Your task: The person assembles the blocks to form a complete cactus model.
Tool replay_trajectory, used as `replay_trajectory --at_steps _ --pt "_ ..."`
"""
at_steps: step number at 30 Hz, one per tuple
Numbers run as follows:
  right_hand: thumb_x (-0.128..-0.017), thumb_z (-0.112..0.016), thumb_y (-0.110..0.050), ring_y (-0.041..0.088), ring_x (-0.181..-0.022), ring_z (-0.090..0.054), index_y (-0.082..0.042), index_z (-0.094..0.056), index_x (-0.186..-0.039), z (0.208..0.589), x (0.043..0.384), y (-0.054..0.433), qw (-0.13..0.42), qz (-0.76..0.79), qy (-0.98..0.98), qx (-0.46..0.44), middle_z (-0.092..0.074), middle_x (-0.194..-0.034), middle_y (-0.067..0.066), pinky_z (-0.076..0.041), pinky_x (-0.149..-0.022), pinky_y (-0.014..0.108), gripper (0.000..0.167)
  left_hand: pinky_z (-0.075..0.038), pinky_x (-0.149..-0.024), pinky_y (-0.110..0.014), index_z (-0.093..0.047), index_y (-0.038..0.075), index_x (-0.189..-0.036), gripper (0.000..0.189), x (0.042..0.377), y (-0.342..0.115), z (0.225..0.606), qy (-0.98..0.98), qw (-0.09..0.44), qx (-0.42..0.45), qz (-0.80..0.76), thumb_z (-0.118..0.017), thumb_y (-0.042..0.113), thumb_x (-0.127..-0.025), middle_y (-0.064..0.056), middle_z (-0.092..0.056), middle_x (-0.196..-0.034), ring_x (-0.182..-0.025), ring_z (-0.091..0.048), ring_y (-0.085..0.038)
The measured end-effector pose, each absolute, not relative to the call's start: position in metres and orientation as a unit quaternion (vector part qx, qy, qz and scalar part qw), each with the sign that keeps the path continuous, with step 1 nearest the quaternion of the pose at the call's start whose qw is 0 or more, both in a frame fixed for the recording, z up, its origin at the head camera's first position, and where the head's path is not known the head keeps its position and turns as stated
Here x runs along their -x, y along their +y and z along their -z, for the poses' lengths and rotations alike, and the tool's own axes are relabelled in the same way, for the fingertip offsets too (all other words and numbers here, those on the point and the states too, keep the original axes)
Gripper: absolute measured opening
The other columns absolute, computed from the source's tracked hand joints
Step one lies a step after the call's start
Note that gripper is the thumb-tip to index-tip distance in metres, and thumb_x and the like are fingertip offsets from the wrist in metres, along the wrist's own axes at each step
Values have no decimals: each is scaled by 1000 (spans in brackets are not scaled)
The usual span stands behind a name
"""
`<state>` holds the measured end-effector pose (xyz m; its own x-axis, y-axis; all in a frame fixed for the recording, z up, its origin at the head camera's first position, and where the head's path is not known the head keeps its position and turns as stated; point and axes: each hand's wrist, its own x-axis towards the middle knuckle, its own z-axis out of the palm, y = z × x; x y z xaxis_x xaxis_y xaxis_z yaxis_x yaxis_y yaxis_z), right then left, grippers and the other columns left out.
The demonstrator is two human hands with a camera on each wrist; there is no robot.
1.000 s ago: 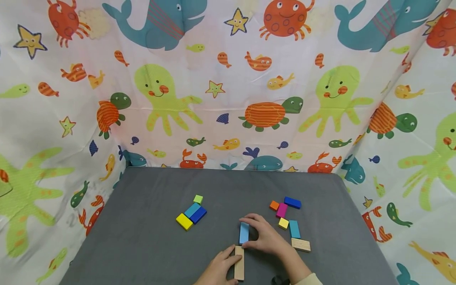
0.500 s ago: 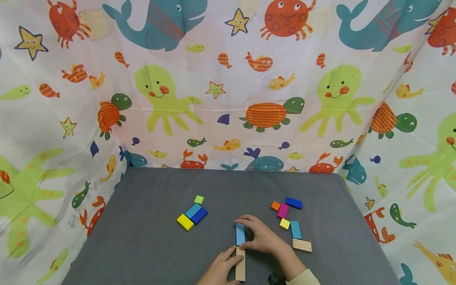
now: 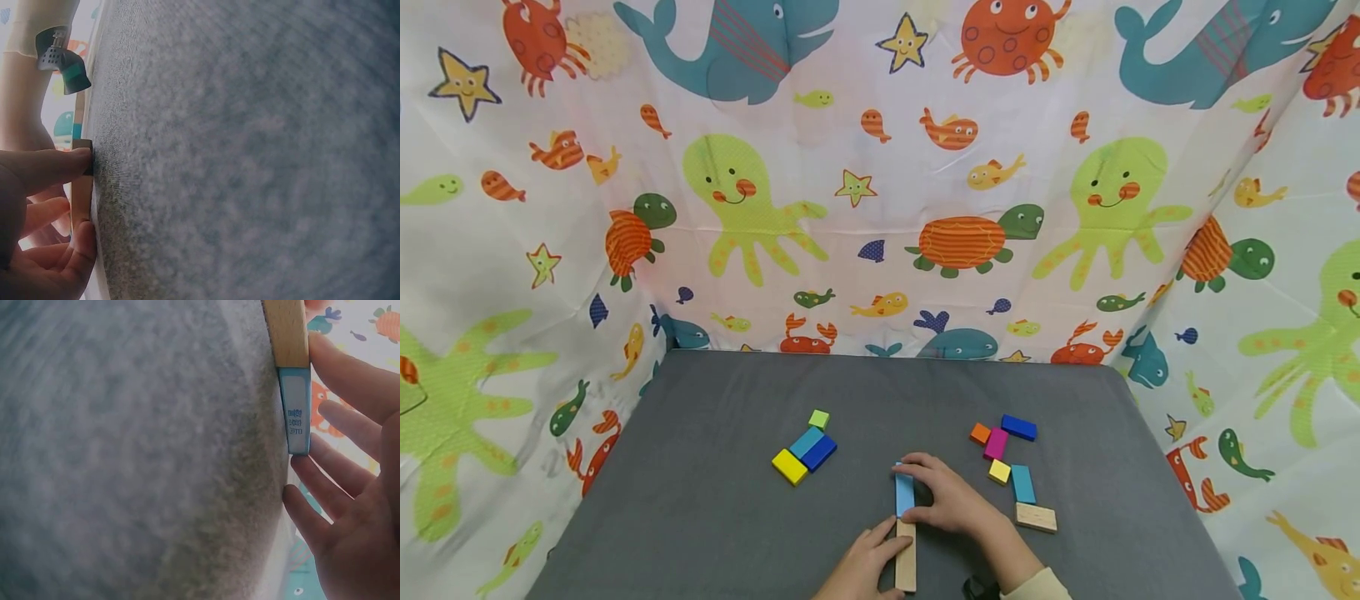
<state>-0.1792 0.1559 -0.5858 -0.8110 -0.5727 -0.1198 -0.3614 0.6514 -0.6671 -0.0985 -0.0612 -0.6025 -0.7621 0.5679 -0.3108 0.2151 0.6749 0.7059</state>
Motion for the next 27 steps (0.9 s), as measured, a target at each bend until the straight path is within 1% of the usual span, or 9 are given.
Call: replay_trajectory --at_steps 7,15,21,23,25,27 --pt "-88 -79 -41 28 -137 -47 -26 -56 -145 587 180 157 157 329 895 256 -48 -151 0 -42 -110 58 63 -52 -100 -45 -59 29 -140 59 98 -61 601 878 262 -219 -336 -81 35 -86 -10 -45 -155 -126 -53 -25" --pt "-89 -78 -39 28 -137 -48 -24 -56 -144 587 180 157 153 330 896 253 -49 -150 0 -42 -111 57 61 -52 -101 -46 -58 31 -141 60 95 -59 600 882 259 -214 -331 -81 36 -86 -9 -45 -155 -125 -53 -24" --pt "-91 -76 -39 29 -135 -49 -22 -56 -144 586 178 157 141 338 893 261 -49 -149 2 -43 -109 58 59 -48 -104 -56 -57 25 -143 63 95 -60 598 875 268 -189 -357 -76 48 -87 -9 -41 -157 -132 -49 -31" --pt "-92 -74 -39 30 -135 -49 -22 -57 -144 585 177 159 130 341 894 261 -50 -148 3 -43 -109 58 57 -48 -104 -57 -56 23 -144 64 97 -61 597 874 259 -186 -366 -74 51 -89 -8 -41 -157 -132 -48 -31" --pt "-93 -73 -39 30 -135 -50 -22 -58 -143 583 176 160 115 343 895 261 -52 -147 3 -43 -109 59 55 -49 -103 -54 -55 23 -146 65 99 -62 598 881 235 -201 -358 -71 53 -90 -5 -40 -158 -131 -48 -29" --pt "-93 -72 -38 30 -135 -51 -23 -58 -143 582 175 163 100 343 899 255 -54 -146 2 -43 -109 59 54 -48 -104 -52 -51 24 -149 67 102 -61 599 891 205 -223 -339 -67 55 -92 -2 -37 -161 -133 -46 -26"
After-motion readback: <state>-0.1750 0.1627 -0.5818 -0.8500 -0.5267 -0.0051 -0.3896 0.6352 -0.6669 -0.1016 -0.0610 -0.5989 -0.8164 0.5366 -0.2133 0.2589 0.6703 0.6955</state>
